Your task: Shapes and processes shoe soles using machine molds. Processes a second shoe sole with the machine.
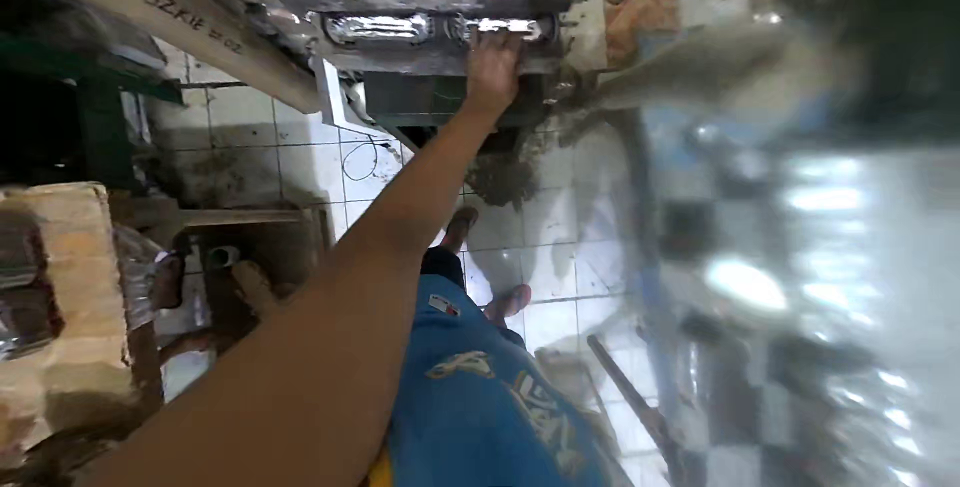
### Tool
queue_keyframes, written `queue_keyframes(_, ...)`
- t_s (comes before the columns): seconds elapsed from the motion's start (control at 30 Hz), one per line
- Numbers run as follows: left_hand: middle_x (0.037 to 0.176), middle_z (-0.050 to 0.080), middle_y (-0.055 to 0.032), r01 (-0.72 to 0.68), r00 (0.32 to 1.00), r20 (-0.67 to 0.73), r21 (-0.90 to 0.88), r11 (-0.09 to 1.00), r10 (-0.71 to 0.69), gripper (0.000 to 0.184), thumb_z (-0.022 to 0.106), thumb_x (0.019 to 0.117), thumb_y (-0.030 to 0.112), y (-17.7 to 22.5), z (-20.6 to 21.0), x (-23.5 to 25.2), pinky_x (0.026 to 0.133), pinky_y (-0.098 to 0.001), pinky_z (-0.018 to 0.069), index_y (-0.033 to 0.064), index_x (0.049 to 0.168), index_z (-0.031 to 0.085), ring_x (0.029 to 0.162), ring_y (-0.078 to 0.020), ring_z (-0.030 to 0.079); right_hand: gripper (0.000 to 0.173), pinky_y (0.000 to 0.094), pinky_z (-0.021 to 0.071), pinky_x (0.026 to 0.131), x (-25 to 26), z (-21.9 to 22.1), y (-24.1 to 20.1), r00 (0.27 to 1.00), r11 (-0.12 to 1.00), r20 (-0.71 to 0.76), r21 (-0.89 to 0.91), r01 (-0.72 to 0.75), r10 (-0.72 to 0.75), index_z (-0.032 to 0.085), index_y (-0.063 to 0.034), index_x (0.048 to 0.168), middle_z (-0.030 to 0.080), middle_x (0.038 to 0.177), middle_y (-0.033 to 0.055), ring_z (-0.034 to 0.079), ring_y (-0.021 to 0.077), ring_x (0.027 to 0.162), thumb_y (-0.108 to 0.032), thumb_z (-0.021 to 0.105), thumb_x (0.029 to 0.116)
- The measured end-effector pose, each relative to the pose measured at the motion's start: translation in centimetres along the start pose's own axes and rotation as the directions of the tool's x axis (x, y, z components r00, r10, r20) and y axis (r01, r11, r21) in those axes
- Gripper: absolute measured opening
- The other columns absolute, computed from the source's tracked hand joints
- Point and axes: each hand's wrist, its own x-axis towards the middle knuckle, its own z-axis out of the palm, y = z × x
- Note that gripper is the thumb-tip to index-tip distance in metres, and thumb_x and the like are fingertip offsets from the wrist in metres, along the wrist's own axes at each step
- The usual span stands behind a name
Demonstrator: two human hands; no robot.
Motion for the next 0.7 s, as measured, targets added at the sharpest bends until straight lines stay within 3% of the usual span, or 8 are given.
queue_keyframes(0.03,0.130,0.067,-0.0154,-0.027,0.999,-0.046,-0.018,0.999,0.026,0.029,0.059,0.0998,0.020,-0.1,-1.7,-0.5,0.118,-0.0572,0.0329,0.0095,0.124,0.071,0.129,-0.0361,0.058,0.029,0.0313,0.0485,0.099,6.6,1.7,1.9,0.952,0.947,-0.034,-0.119,0.297,-0.303,0.061,0.0156,0.125,0.069,0.116,0.0256,0.066,0.0194,0.103,-0.004,0.052,0.1055)
queue_keyframes(0.1,0.122,0.070,-0.0129,-0.061,0.998,0.030,-0.046,0.997,0.062,0.024,0.057,0.1013,0.022,-1.8,-5.5,-3.1,0.111,-0.0569,0.0379,0.0121,0.111,0.076,0.122,-0.0340,0.061,0.030,0.0501,0.0575,0.084,20.5,5.5,3.6,0.507,0.561,-0.242,-0.315,0.765,-0.827,0.072,0.0083,0.109,0.072,0.093,0.0255,0.071,0.0325,0.086,-0.016,0.055,0.1047)
queue_keyframes(0.2,0.149,0.054,-0.0161,-0.050,0.982,0.180,-0.020,0.999,0.052,0.020,0.066,0.0958,0.024,-9.7,-8.6,-5.5,0.114,-0.0699,0.0285,0.0119,0.108,0.077,0.142,-0.0442,0.041,0.032,0.0612,0.0519,0.096,17.5,1.7,-15.1,0.524,0.448,-0.013,-0.537,0.715,-0.852,0.070,-0.0036,0.128,0.072,0.115,0.0247,0.069,0.0423,0.108,-0.012,0.050,0.1055)
queue_keyframes(0.33,0.156,0.046,-0.0171,-0.014,0.989,0.147,0.018,1.000,0.011,0.024,0.061,0.1004,0.025,-18.3,-7.7,-5.5,0.118,-0.0770,0.0064,0.0102,0.116,0.072,0.147,-0.0471,0.033,0.041,0.0617,0.0541,0.093,10.1,2.0,-34.4,-0.023,0.025,-0.055,-0.740,0.672,-0.998,0.072,-0.0179,0.127,0.066,0.134,0.0164,0.063,0.0422,0.121,0.000,0.063,0.0913)
queue_keyframes(0.43,0.124,0.065,-0.0202,-0.001,0.999,-0.045,-0.118,0.993,-0.004,0.030,0.048,0.1078,0.027,-16.7,-11.0,-10.2,0.118,-0.0705,0.0218,0.0029,0.115,0.066,0.125,-0.0405,0.057,0.042,0.0614,0.0504,0.101,11.8,0.5,-42.7,-0.100,0.042,-0.137,-0.770,0.636,-0.986,0.071,-0.0210,0.127,0.062,0.145,0.0093,0.055,0.0403,0.135,-0.004,0.066,0.0892)
queue_keyframes(0.53,0.100,0.070,-0.0170,0.154,0.980,0.181,-0.405,0.901,-0.086,0.030,0.059,0.1025,0.025,-17.6,-13.7,-20.2,0.084,-0.0537,0.0570,-0.0006,0.116,0.066,0.089,-0.0277,0.069,0.039,0.0613,0.0510,0.100,13.5,-0.7,-46.0,-0.098,0.072,-0.168,-0.782,0.619,-0.981,0.072,-0.0197,0.125,0.065,0.141,0.0076,0.058,0.0373,0.132,-0.005,0.065,0.0893)
queue_keyframes(0.63,0.100,0.073,-0.0150,0.630,0.683,0.679,-0.362,0.687,-0.269,0.049,0.069,0.0972,0.018,-20.9,-11.3,-31.2,0.084,-0.0519,0.0578,0.0142,0.144,0.055,0.089,-0.0270,0.071,0.038,0.0604,0.0557,0.087,12.5,2.9,-48.7,-0.143,-0.012,-0.091,-0.803,0.596,-0.986,0.075,-0.0206,0.121,0.072,0.126,0.0114,0.069,0.0370,0.112,-0.003,0.061,0.0904)
queue_keyframes(0.7,0.110,0.072,-0.0159,0.768,0.551,0.788,-0.348,0.538,-0.276,0.035,0.071,0.0941,0.015,-21.5,-10.1,-37.3,0.093,-0.0475,0.0556,0.0055,0.128,0.067,0.100,-0.0250,0.069,0.038,0.0596,0.0541,0.091,12.0,4.1,-49.9,-0.118,-0.026,-0.061,-0.781,0.624,-0.991,0.076,-0.0226,0.119,0.074,0.123,0.0094,0.070,0.0354,0.113,-0.002,0.060,0.0915)
